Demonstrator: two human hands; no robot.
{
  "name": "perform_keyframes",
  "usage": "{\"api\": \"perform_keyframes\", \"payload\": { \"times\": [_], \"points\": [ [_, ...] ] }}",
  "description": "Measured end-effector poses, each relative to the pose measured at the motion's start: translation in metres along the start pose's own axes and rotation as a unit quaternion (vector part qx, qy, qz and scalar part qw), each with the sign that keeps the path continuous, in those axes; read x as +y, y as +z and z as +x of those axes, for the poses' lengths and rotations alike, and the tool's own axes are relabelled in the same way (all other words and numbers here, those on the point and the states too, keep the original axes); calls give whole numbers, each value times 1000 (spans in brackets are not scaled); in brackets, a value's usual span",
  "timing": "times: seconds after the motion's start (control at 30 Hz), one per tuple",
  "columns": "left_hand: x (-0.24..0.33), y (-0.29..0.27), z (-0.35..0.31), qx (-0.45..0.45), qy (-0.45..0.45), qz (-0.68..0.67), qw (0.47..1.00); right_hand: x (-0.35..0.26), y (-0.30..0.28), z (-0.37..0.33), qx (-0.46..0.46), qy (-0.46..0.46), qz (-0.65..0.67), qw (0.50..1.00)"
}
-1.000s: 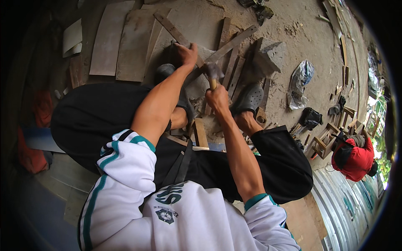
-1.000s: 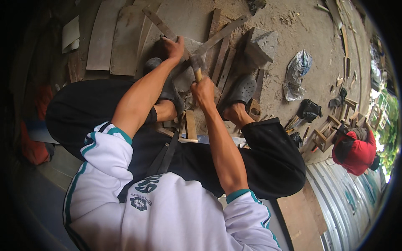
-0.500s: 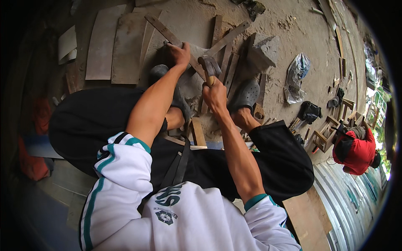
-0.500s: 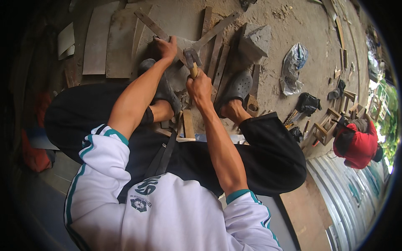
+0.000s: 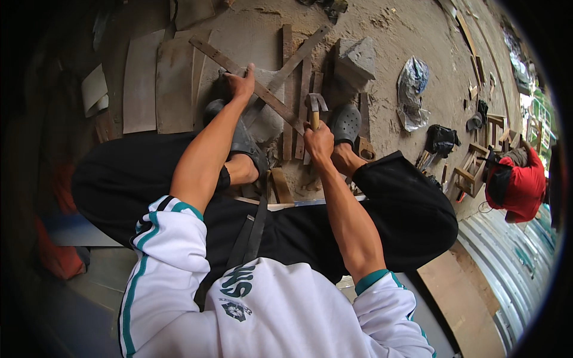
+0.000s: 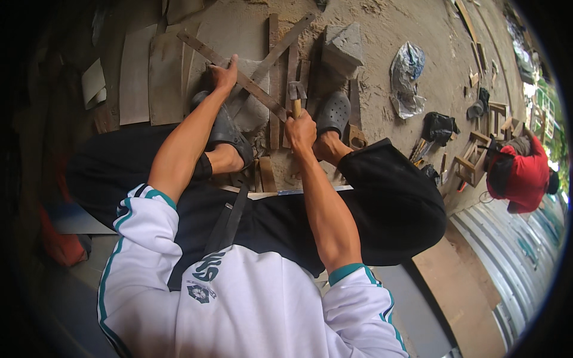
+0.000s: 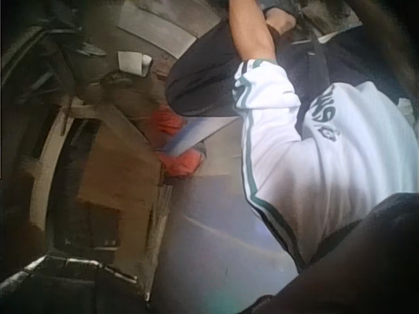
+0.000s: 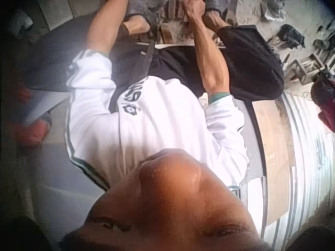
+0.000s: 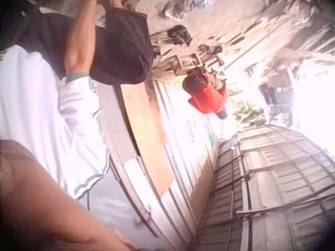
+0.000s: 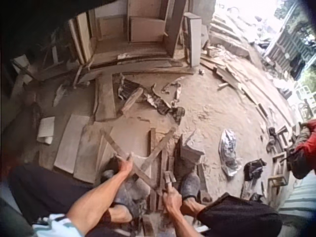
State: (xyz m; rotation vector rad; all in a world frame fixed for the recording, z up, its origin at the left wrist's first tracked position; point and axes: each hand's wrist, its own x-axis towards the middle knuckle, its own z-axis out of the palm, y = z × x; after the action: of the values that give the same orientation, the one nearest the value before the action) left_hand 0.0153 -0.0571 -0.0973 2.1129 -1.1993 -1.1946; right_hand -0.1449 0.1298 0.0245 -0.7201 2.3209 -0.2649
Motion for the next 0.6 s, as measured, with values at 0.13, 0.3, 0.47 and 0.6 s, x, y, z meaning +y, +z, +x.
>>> {"api": "perform_keyframes", "payload": {
  "times": [0.13, 0.3, 0.47, 0.6],
  "points": [
    [18, -6, -41, -105, -32, 49, 993, 27, 3, 9, 46, 23, 16, 999],
    [6, -8, -46, -142, -38, 41, 988, 41, 6, 8, -53, 4, 125, 991],
    [41, -30, -83, -136, -50, 81, 986, 60, 26, 8, -71, 27, 173, 982],
    [12, -38, -45, -162, -9, 75, 984, 50, 25, -2, -93, 19, 241, 966]
  ]
}}
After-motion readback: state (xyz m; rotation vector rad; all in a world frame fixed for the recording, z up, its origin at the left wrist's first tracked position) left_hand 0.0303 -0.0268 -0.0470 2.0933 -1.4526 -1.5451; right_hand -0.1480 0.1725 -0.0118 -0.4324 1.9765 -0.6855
